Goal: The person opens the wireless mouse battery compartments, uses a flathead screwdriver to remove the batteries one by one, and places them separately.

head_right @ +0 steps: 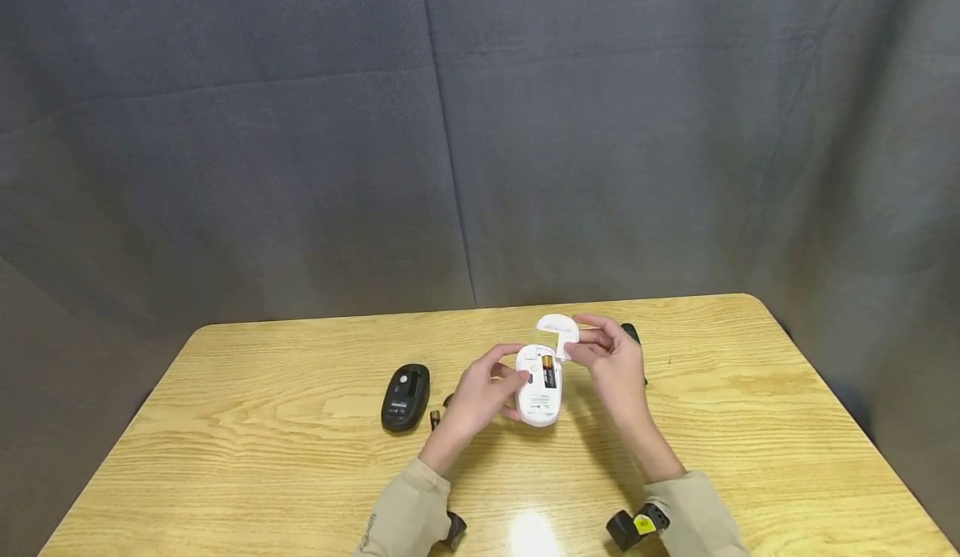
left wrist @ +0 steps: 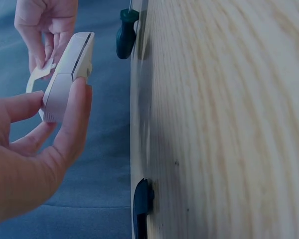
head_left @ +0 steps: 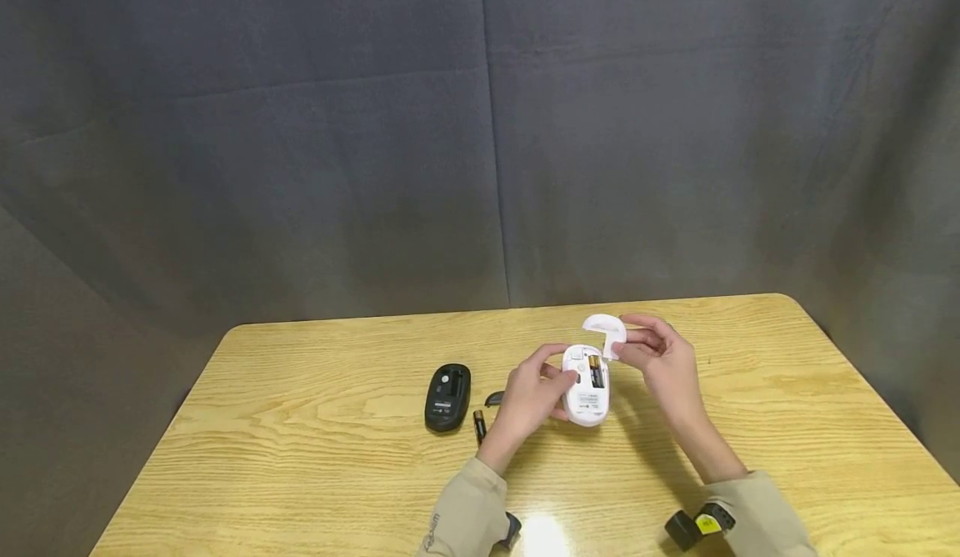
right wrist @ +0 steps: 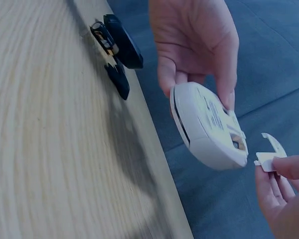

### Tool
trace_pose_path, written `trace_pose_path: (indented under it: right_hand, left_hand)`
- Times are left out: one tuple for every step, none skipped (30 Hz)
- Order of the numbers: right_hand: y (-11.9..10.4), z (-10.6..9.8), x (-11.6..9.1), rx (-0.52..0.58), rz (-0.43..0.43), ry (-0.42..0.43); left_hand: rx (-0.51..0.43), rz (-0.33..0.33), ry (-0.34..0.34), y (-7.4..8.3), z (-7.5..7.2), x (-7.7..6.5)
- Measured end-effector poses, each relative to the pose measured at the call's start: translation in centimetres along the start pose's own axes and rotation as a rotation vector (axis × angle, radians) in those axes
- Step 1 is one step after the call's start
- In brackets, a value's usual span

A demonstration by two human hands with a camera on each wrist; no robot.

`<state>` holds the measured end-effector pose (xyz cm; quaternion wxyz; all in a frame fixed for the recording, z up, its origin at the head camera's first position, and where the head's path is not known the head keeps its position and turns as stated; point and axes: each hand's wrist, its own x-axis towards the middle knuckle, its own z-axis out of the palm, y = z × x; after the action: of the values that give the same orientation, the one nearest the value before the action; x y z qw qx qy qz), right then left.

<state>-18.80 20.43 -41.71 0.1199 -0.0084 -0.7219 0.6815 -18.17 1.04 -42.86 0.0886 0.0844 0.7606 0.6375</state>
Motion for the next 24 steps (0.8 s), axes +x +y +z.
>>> trace_pose_path:
  right_hand:
    - [0.0,-0.1,0.1,0.019,0.012,0.008]
    - [0.0,-0.3,0.2,0.025,0.024,0.009]
    - [0.1,-0.5,0.3,0.019,0.03,0.006]
    - [0.1,-0.7,0.4,0.001,0.034,0.003]
    - [0.2,-1.0,0.5,-0.016,0.043,-0.005]
    - [0.2,-1.2,0.6,-0.035,0.049,-0.014]
    - [0.3,-1.5,0.7,-0.056,0.056,-0.025]
    - [0.4,-1.7,0.8,-0.08,0.061,-0.038]
    - [0.5,-2.0,0.9,-0.104,0.065,-0.049]
    - [0.6,-2.2,1.0,-0.124,0.071,-0.058]
    - [0.7,-2.4,1.0,-0.141,0.076,-0.071]
    - [0.8,-2.5,1.1,-0.16,0.082,-0.084]
    - [0.9,-2.7,1.1,-0.178,0.088,-0.1]
    - [0.9,-2.8,1.2,-0.2,0.093,-0.115]
    - [1.0,-2.9,1.2,-0.221,0.098,-0.131]
    - [1.1,-3.0,1.2,-0.241,0.105,-0.147]
    - [1.2,-3.1,1.2,-0.262,0.112,-0.164]
    - [1.4,-3.2,1.1,-0.285,0.119,-0.18]
    - [1.5,-3.4,1.1,-0.304,0.127,-0.194]
    - [1.6,-3.5,1.1,-0.318,0.137,-0.206]
    - [1.7,-3.6,1.1,-0.331,0.149,-0.217]
    - [1.7,-3.7,1.0,-0.343,0.16,-0.229]
    - [1.8,-3.8,1.0,-0.351,0.169,-0.243]
    - [1.8,-3.9,1.0,-0.36,0.176,-0.257]
  left_hand:
    - [0.002,0.001,0.006,0.0,0.0,0.0]
    - [0.001,0.0,0.013,0.0,0.0,0.0]
    - [0.002,0.003,0.021,0.0,-0.1,0.0]
    - [-0.001,0.003,0.029,0.0,-0.1,0.0]
    - [-0.003,0.005,0.036,0.0,-0.1,0.0]
    - [-0.005,0.005,0.042,0.0,-0.1,0.0]
    - [-0.007,0.01,0.046,0.0,-0.2,0.0]
    - [-0.009,0.012,0.048,0.0,-0.2,0.0]
    - [-0.009,0.015,0.049,0.0,-0.2,0.0]
    - [-0.014,0.014,0.05,0.0,-0.3,0.0]
    - [-0.019,0.014,0.048,0.0,-0.3,0.0]
    - [-0.021,0.016,0.047,0.0,-0.3,0.0]
    - [-0.023,0.018,0.047,0.0,-0.3,0.0]
    - [-0.026,0.019,0.046,0.0,-0.3,0.0]
    - [-0.028,0.019,0.046,0.0,-0.3,0.0]
    - [-0.031,0.019,0.047,0.0,-0.4,0.0]
    - [-0.032,0.02,0.047,0.0,-0.4,0.0]
    - [-0.033,0.02,0.047,0.0,-0.4,0.0]
    - [-0.034,0.02,0.048,0.0,-0.4,0.0]
    - [-0.036,0.02,0.049,0.0,-0.4,0.0]
    - [-0.036,0.019,0.051,0.0,-0.4,0.0]
    - [-0.038,0.017,0.051,0.0,-0.4,0.0]
    - [-0.039,0.016,0.052,0.0,-0.4,0.0]
    - [-0.04,0.016,0.052,0.0,-0.4,0.0]
